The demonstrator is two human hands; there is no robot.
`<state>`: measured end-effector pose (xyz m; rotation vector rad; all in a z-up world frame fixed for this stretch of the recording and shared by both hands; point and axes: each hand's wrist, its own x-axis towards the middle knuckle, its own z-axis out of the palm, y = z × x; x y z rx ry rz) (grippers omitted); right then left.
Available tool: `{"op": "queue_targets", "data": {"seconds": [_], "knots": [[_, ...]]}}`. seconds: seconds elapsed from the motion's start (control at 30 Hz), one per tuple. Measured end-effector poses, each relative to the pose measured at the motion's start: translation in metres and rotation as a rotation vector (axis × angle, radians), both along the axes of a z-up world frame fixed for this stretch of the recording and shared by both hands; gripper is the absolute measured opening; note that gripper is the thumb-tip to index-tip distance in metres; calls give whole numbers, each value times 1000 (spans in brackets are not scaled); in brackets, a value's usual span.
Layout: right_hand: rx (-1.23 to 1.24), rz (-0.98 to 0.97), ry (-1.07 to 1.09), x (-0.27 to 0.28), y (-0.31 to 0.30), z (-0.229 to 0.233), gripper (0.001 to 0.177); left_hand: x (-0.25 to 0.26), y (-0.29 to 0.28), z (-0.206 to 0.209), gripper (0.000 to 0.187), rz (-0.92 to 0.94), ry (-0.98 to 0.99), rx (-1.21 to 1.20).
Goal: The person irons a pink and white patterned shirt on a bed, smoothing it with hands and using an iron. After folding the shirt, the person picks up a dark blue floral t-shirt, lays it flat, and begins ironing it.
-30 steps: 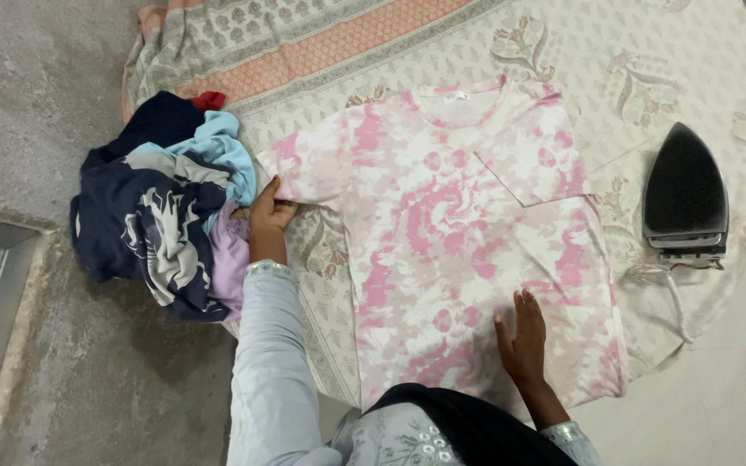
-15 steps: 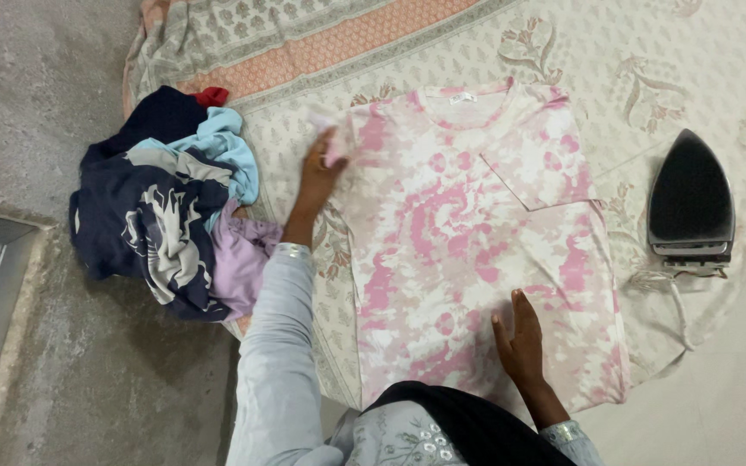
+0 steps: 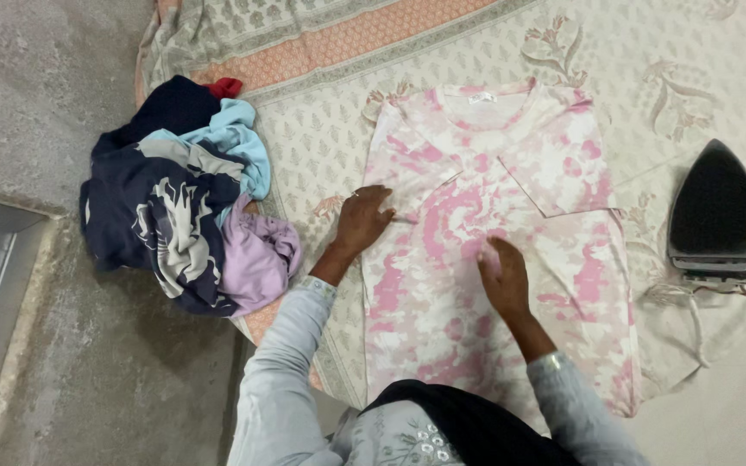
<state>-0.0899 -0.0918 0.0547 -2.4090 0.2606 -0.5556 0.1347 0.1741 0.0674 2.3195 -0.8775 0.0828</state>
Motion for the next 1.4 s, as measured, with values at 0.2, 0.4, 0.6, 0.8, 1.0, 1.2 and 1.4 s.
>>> {"op": "queue_targets", "data": {"seconds": [0.2, 0.4, 0.6, 0.8, 1.0, 1.2, 1.4], "knots": [[390, -143, 98, 146, -29, -18, 56, -47, -22, -22, 48, -44, -182, 156], [167, -199, 176, 219, -39, -63, 49, -42, -42, -38, 27, 85, -260, 123], [937, -104, 140, 229, -78, -82, 32, -46, -44, -36, 24, 49, -211, -57], [559, -225, 94, 211, -72, -57, 45, -41, -44, -24, 55, -61, -30, 12], [-270, -13, -25, 202, -3, -19, 69, -10, -43, -19, 66, 228, -107, 85], [-364, 75, 237, 187, 33, -21, 88, -3, -35, -28, 90, 123, -88, 297], [-383, 51, 218, 190, 38, -21, 90, 29, -62, -36, 62, 244, -129, 294]]}}
